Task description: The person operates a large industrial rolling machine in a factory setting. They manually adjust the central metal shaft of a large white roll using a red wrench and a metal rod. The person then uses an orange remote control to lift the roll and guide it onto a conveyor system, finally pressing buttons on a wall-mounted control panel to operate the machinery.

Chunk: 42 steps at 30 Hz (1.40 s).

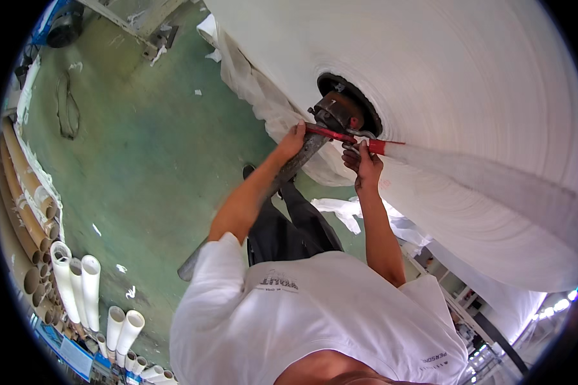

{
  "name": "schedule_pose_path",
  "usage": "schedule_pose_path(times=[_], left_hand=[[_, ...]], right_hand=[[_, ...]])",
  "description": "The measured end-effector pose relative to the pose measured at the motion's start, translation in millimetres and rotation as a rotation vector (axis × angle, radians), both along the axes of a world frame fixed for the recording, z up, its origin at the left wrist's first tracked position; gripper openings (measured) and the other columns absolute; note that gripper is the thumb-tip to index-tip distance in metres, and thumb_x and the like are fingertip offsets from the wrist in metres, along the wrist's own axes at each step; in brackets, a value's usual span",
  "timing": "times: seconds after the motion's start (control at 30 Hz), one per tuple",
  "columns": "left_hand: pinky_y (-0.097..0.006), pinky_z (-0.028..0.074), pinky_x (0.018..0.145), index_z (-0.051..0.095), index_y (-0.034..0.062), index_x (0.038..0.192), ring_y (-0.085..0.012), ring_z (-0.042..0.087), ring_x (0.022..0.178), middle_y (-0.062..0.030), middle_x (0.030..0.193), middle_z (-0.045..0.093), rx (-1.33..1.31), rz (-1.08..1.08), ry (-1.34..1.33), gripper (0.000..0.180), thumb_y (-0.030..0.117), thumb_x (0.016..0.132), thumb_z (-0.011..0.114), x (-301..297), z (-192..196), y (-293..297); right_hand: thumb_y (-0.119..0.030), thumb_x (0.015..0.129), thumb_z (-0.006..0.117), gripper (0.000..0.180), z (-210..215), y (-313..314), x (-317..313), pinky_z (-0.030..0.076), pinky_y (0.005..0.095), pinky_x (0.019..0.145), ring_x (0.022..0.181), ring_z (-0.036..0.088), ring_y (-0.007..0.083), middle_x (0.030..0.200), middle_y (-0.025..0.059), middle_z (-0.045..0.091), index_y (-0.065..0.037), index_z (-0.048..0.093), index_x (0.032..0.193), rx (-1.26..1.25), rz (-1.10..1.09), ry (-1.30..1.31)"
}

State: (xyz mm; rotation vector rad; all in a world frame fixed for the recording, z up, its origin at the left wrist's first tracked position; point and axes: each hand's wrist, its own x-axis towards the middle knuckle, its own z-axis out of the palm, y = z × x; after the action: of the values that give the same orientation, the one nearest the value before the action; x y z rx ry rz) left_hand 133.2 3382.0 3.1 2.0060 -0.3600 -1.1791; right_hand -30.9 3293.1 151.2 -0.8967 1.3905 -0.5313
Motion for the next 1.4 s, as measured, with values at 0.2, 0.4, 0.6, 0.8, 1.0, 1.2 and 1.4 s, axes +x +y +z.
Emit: schedule_pose_path(times=[0.2,0.4,0.6,0.8,1.0,1.2,1.4], left_hand=[[-0.041,0.039,0.092,0.043,-0.0123,0.113,-0.0424,0.053,0.108,-0.0318,0.107,0.057,-0.197,-0.156,0.076,0.079,0.062,0.087,0.04,6.9,50.1,-32.1],[-0.036,0.04,0.091,0.041,-0.0089,0.125,-0.0304,0.053,0.109,-0.0226,0.114,0.056,-0.238,-0.097,0.169,0.087,0.067,0.083,0.044,10.8,23.5,-21.6],[-0.037,0.043,0.086,0.04,0.0038,0.132,-0.0245,0.054,0.101,-0.0139,0.119,0.053,-0.145,-0.07,0.399,0.082,0.07,0.083,0.039,17.9,26.2,-31.0],[-0.042,0.041,0.091,0.04,0.013,0.134,-0.0264,0.046,0.116,-0.0087,0.132,0.045,-0.132,-0.035,0.477,0.063,0.059,0.091,0.034,29.5,33.1,-30.8],[-0.04,0.046,0.084,0.041,0.0126,0.134,-0.0248,0.048,0.112,-0.007,0.129,0.045,-0.173,0.024,0.355,0.061,0.055,0.09,0.04,23.3,37.9,-23.9],[-0.037,0.044,0.088,0.033,0.0119,0.139,-0.0239,0.046,0.116,-0.0136,0.129,0.045,-0.336,-0.009,0.05,0.065,0.033,0.083,0.059,30.9,24.1,-7.7],[-0.03,0.045,0.079,0.051,0.0035,0.121,-0.0161,0.055,0.083,-0.008,0.099,0.062,-0.644,-0.24,-0.106,0.059,0.018,0.07,0.076,13.4,60.7,-17.1]], right_hand=[[-0.027,0.086,0.064,0.032,-13.3,28.2,-27.7,0.054,0.0275,0.058,0.064,0.067,0.0196,0.078,0.0131,0.067,0.003,0.061,0.096,-0.09,-0.005,0.065],[-0.022,0.085,0.065,0.031,8.9,30.1,-47.5,0.054,0.028,0.065,0.071,0.066,0.0185,0.085,0.0138,0.067,0.002,0.061,0.105,-0.059,0.141,0.061],[-0.016,0.083,0.063,0.034,18.3,84.3,-88.2,0.052,0.0272,0.066,0.073,0.065,0.0177,0.085,0.0131,0.066,0.002,0.058,0.111,-0.213,0.347,0.218],[-0.017,0.083,0.063,0.038,-31.5,173.0,-198.1,0.052,0.027,0.059,0.071,0.065,0.0188,0.087,0.0156,0.066,0.004,0.055,0.114,0.052,0.161,0.277],[-0.019,0.085,0.059,0.043,-54.5,266.7,-298.3,0.053,0.0288,0.059,0.069,0.066,0.0235,0.092,0.0181,0.065,0.006,0.051,0.118,0.438,0.007,0.387],[-0.016,0.083,0.059,0.041,-60.7,316.3,-358.8,0.053,0.0305,0.056,0.068,0.066,0.0247,0.09,0.0177,0.065,0.005,0.051,0.117,0.55,-0.126,0.365],[-0.016,0.083,0.058,0.038,-76.8,324.2,-368.9,0.053,0.0318,0.057,0.069,0.066,0.0244,0.089,0.016,0.065,0.005,0.053,0.114,0.483,-0.285,0.289]])
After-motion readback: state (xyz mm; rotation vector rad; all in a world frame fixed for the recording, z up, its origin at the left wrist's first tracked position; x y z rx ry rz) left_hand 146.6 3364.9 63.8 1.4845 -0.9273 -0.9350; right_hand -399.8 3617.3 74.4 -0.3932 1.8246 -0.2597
